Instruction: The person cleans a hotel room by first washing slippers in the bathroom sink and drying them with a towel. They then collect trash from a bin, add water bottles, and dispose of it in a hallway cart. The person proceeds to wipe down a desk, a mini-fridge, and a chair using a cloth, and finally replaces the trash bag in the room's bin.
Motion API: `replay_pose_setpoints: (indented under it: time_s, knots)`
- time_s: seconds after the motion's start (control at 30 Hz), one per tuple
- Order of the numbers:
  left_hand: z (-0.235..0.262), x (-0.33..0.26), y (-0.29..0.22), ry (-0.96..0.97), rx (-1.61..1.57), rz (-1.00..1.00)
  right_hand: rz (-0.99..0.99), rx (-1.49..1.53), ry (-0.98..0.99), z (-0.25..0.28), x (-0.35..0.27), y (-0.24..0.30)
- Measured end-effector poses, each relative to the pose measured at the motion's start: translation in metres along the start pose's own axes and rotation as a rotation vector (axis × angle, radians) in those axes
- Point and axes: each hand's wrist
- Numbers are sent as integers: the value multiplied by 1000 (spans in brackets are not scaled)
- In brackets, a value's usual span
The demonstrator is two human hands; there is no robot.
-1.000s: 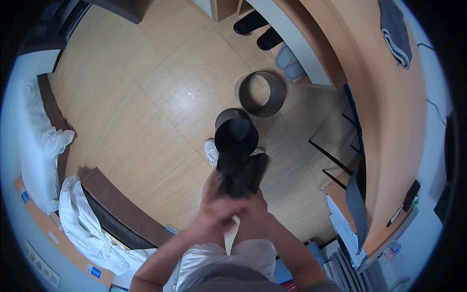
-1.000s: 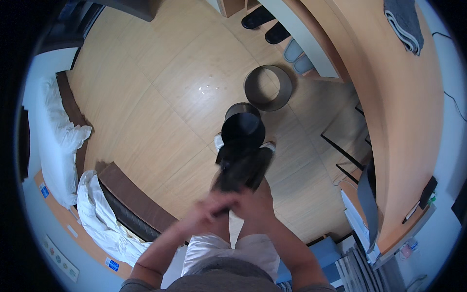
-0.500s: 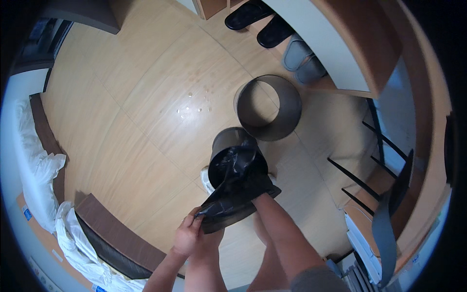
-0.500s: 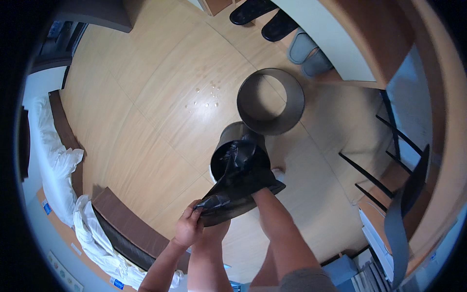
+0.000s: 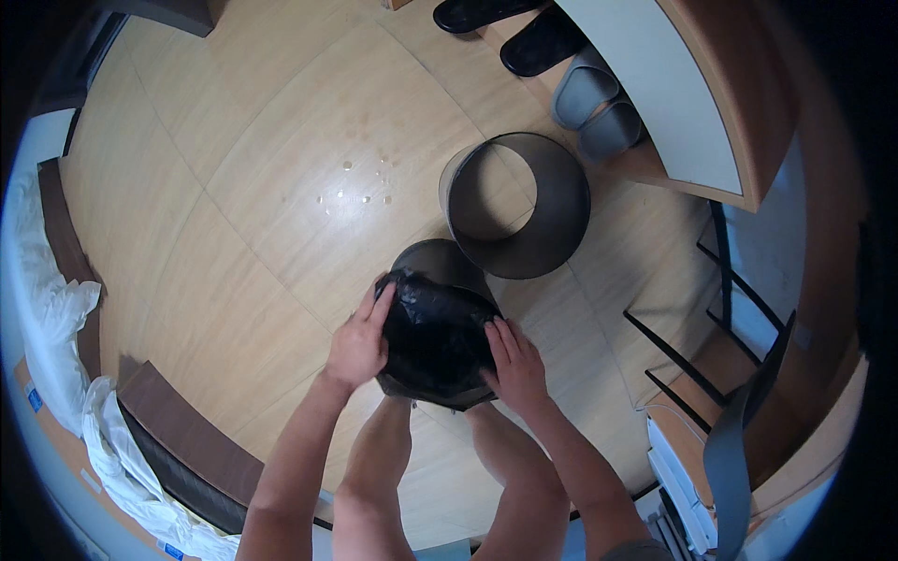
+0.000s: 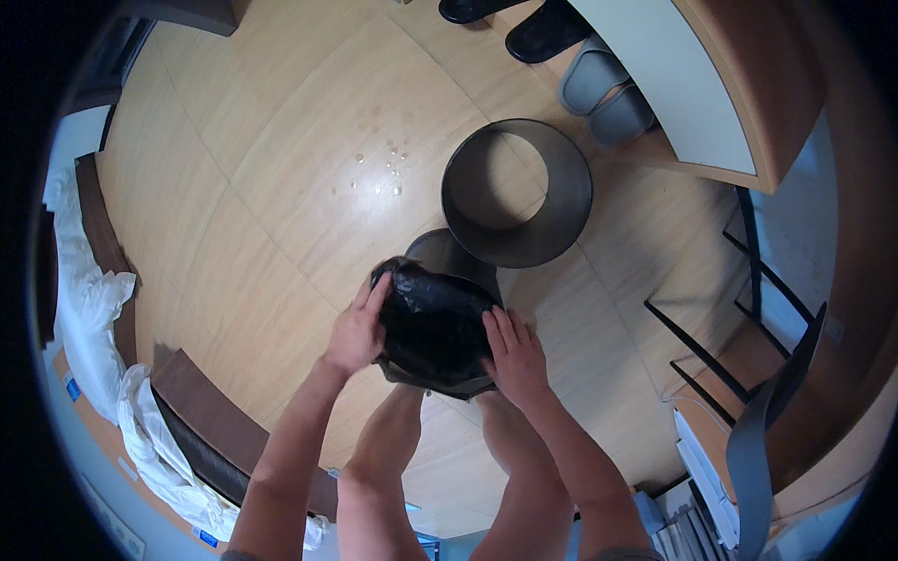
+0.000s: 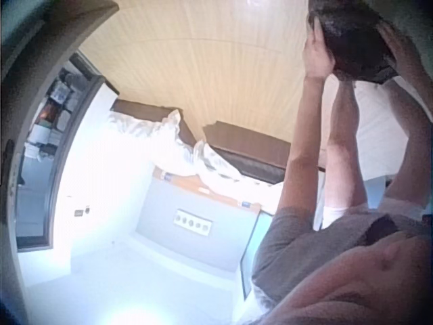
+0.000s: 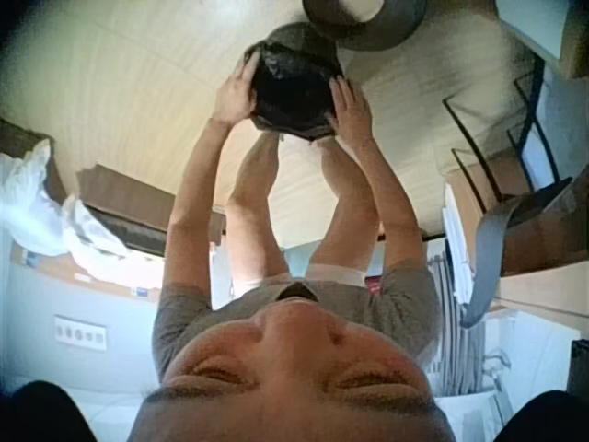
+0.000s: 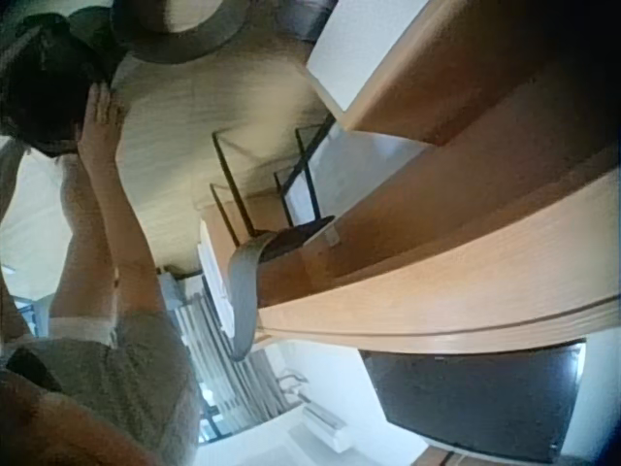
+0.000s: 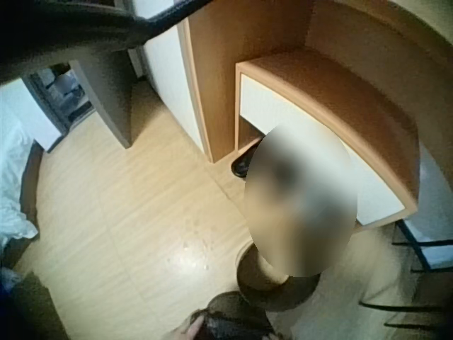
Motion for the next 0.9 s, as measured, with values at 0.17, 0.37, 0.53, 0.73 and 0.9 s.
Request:
replay_pose_setpoints:
  time_s: [0.17,0.37,0.53,0.73,0.9]
  knots:
    - [8,50,23,34,-29,-103,-24,347,-266,-18,20,-41]
    - [-30,31,87,367,-882,408,-561,1382,394,-84,26,-77]
    - [-25,-23,64,-597,-301,251,-635,1467,-299,-3,33,-94]
    - [-85,-51,-79,193,138,-297,-624,1340,-326,66,102,-93]
    - [-143,-93,-43,380,387,-88,-523,770,-398,164,-21,-51]
Point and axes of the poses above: each hand's wrist, its own x-axis towards the middle knuckle, its own z-axis out of the back of the hand, y = z × x, and after that the axes turned 7 degrees about y, right-handed
